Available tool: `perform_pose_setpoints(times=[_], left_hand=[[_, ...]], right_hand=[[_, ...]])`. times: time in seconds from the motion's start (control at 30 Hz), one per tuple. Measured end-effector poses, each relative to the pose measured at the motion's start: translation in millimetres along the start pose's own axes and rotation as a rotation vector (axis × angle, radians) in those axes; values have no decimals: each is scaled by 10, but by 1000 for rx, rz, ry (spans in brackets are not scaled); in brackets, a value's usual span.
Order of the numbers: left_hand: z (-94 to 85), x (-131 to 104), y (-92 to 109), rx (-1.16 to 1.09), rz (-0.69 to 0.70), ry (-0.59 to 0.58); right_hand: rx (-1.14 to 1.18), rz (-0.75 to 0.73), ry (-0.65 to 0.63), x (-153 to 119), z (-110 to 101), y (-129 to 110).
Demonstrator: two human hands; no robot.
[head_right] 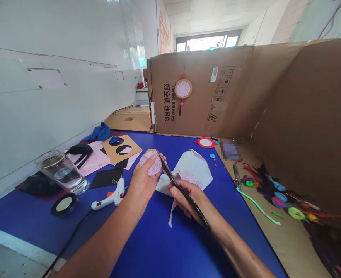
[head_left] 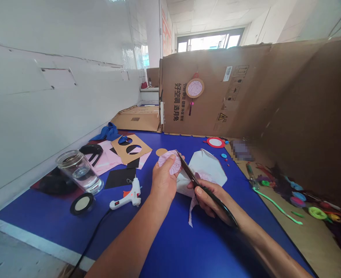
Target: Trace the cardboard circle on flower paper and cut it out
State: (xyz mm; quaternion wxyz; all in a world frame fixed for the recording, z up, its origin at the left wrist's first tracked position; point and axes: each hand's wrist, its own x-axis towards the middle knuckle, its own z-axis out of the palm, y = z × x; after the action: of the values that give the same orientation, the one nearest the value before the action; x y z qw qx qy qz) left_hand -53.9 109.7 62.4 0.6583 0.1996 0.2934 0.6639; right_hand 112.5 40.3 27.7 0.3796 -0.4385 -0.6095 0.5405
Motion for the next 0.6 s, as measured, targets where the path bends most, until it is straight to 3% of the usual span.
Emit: perform_pose_setpoints(times=[0.6], left_hand=[[-20,17,10,-4,-21,-26]], right_hand=[[-2,51,31,-3,2,-54]])
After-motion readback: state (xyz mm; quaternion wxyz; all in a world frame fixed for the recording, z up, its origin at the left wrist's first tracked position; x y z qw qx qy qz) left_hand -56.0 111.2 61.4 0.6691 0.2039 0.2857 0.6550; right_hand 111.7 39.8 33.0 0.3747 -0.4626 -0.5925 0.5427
